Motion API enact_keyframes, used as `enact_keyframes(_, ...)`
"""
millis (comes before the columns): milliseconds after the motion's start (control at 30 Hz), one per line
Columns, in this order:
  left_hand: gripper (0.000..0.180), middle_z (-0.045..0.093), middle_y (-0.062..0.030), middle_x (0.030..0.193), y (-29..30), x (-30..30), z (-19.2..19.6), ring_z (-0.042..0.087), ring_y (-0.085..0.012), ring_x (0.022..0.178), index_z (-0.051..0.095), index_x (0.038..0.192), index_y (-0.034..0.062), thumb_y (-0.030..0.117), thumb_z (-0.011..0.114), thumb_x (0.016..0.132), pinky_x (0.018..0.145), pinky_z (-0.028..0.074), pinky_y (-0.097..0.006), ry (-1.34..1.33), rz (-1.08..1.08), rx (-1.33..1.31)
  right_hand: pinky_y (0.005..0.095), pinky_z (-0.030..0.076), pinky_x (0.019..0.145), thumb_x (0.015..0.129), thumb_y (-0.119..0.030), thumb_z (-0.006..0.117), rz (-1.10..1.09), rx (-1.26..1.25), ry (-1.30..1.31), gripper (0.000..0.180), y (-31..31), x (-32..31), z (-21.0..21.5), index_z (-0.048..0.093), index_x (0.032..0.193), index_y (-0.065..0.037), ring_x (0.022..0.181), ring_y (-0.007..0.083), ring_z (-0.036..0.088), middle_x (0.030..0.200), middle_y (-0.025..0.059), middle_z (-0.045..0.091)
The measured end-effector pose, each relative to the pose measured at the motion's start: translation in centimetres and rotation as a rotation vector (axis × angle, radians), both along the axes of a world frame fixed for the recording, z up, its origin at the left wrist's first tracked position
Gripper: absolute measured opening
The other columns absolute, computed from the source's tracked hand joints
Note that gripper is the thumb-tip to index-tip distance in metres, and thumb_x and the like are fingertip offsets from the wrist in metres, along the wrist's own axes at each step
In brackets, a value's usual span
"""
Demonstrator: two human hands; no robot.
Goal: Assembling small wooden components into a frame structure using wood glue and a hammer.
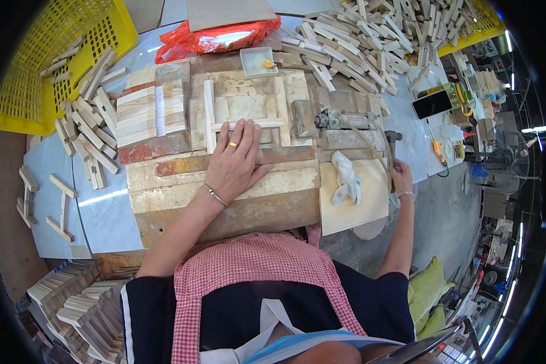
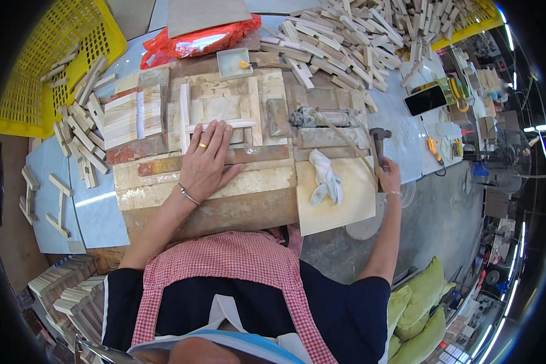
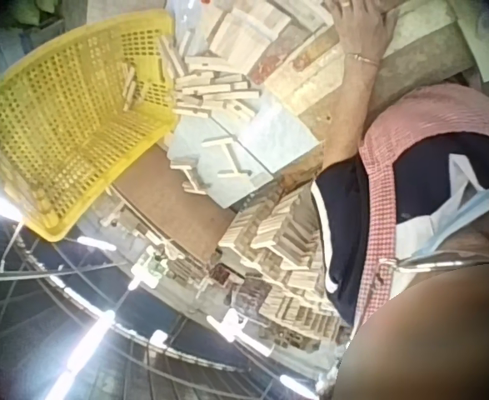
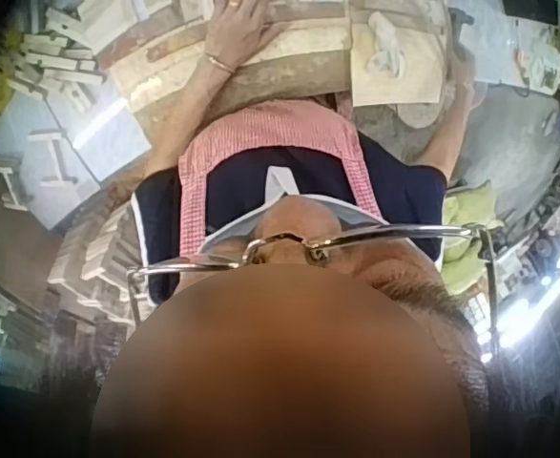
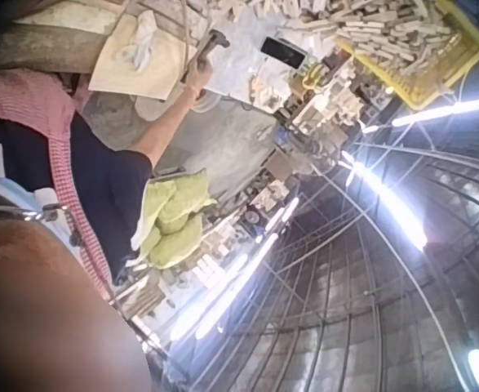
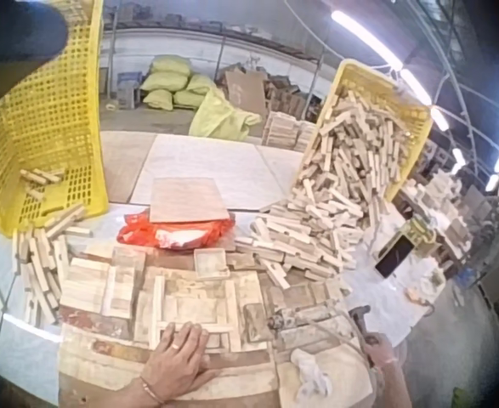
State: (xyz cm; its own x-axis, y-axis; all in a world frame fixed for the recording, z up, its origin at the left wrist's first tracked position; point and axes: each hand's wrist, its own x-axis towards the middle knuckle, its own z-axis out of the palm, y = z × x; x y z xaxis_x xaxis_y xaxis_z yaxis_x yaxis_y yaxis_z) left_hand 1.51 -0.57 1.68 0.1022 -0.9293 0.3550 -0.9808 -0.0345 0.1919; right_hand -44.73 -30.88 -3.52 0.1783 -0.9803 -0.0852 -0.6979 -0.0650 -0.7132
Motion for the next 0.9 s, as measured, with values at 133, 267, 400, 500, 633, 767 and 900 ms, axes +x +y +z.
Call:
enact_keyframes(133, 0.076, 0.045, -0.0200, 0.134, 0.3, 0.2, -0.1, 0.040, -0.0334, 0.128, 0.041, 0.133, -0.0066, 0.044, 0.062, 0.081, 0.111, 0.027, -0.048, -0.025, 0.020, -0.005, 0.0417, 0.048, 0.074, 0.073, -0.020, 0.065, 0.019, -0.113, 0.572, 0.028, 0.1, 4.7, 2.7, 0.058, 0.091, 0.001, 0.080, 0.0368, 0.062, 0.081, 0.0197, 0.063)
enact_keyframes(267, 0.076, 0.045, -0.0199, 0.134, 0.0, 0.2, -0.2, 0.040, -0.0332, 0.128, 0.041, 0.134, -0.0066, 0.045, 0.062, 0.081, 0.110, 0.027, -0.048, -0.026, 0.008, 0.000, 0.0428, 0.048, 0.070, 0.082, -0.027, 0.063, -0.069, -0.299, 0.588, 0.031, 1.9, 6.7, 5.8, 0.055, 0.095, 0.000, 0.078, 0.0378, 0.062, 0.080, 0.0195, 0.064)
enact_keyframes(400, 0.076, 0.045, -0.0205, 0.133, 0.0, 0.1, -0.2, 0.041, -0.0335, 0.127, 0.041, 0.133, -0.0068, 0.045, 0.061, 0.082, 0.110, 0.028, -0.049, -0.038, 0.004, -0.003, 0.0409, 0.049, 0.066, 0.095, -0.024, 0.052, 0.114, -0.463, 0.231, 0.025, 8.8, 14.2, 11.4, 0.054, 0.107, -0.003, 0.074, 0.0372, 0.063, 0.084, 0.0192, 0.065)
enact_keyframes(500, 0.075, 0.045, -0.0211, 0.133, 0.0, 0.2, -0.5, 0.041, -0.0342, 0.127, 0.043, 0.132, -0.0071, 0.046, 0.060, 0.082, 0.109, 0.028, -0.050, -0.046, 0.005, -0.018, 0.0432, 0.049, 0.067, 0.097, -0.020, 0.048, 0.347, -0.434, 0.181, 0.026, 13.6, 19.6, 12.3, 0.054, 0.116, -0.004, 0.081, 0.0368, 0.064, 0.093, 0.0207, 0.064)
enact_keyframes(633, 0.076, 0.043, -0.0194, 0.136, 0.0, 0.2, -0.4, 0.039, -0.0328, 0.129, 0.040, 0.135, -0.0057, 0.044, 0.062, 0.082, 0.110, 0.027, -0.049, -0.027, 0.017, 0.010, 0.0399, 0.050, 0.063, 0.093, -0.011, 0.054, 0.498, -0.486, -0.013, 0.035, 17.2, 24.2, 12.8, 0.051, 0.127, 0.000, 0.076, 0.0344, 0.065, 0.091, 0.0198, 0.065)
enact_keyframes(767, 0.076, 0.043, -0.0197, 0.136, 0.0, 0.0, 0.0, 0.039, -0.0332, 0.129, 0.040, 0.135, -0.0058, 0.044, 0.061, 0.081, 0.110, 0.027, -0.049, -0.033, 0.007, 0.002, 0.0386, 0.050, 0.061, 0.090, -0.007, 0.056, 0.562, -0.537, -0.020, 0.038, 18.2, 25.3, 9.1, 0.050, 0.127, 0.000, 0.069, 0.0322, 0.064, 0.086, 0.0196, 0.064)
enact_keyframes(900, 0.076, 0.043, -0.0204, 0.136, -0.1, 0.3, -0.3, 0.039, -0.0337, 0.129, 0.040, 0.135, -0.0063, 0.043, 0.061, 0.082, 0.110, 0.026, -0.049, -0.026, 0.026, 0.021, 0.0392, 0.050, 0.062, 0.087, -0.006, 0.058, 0.691, -0.549, 0.021, 0.040, 17.2, 26.2, 9.6, 0.051, 0.126, -0.001, 0.071, 0.0334, 0.064, 0.086, 0.0196, 0.064)
